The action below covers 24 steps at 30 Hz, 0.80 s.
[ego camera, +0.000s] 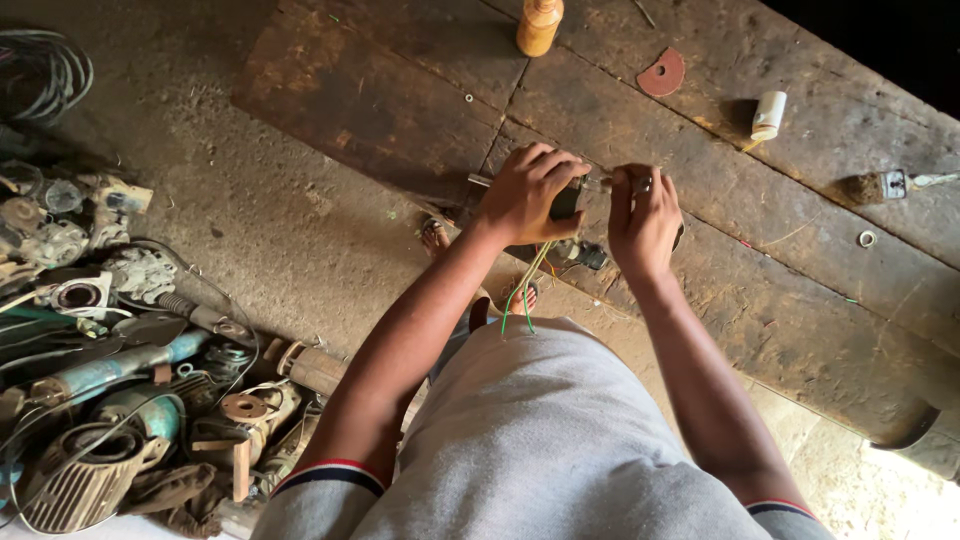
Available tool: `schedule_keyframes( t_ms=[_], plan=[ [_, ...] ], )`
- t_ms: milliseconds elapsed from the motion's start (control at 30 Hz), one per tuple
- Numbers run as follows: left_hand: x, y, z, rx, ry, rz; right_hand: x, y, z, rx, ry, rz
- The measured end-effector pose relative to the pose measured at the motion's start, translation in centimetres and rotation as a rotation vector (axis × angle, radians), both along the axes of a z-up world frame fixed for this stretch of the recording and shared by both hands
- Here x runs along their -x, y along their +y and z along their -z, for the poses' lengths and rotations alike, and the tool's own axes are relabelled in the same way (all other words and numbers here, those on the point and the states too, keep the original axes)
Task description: The person is repairing a small electrical component, likely a motor or switch, on a wooden workbench. They use a wrench to tighten connections and then wrap the wires with black electrical tape.
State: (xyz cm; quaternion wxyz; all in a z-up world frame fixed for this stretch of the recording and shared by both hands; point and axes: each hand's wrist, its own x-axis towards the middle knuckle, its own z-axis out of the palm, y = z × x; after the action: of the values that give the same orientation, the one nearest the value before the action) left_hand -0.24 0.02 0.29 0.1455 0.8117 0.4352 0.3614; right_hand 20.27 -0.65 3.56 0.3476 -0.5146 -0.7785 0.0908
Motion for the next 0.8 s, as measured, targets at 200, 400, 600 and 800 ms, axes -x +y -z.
schedule_keyframes(
  t_ms=[200, 400, 600, 800],
  plan=[
    [0.1, -0.3, -0.2, -0.006, 0.025, -0.006, -0.2, 2.5, -1.2, 0.160, -0.021, -0.105],
    [0.3, -0.6, -0.8, -0.002, 0.014, -0.001, 0.0, 3.5, -1.3, 0.267, -0.089, -0.143],
    [0.4, -1.0, -0.8, -0.020, -0.003, 0.002, -0.2, 5.0, -1.2, 0.404, -0.103, -0.171],
    [0.6, -1.3, -1.0, -0.017, -0.015, 0.004, 0.2, 6.6, -1.3, 0.630, -0.206, -0.185]
  ],
)
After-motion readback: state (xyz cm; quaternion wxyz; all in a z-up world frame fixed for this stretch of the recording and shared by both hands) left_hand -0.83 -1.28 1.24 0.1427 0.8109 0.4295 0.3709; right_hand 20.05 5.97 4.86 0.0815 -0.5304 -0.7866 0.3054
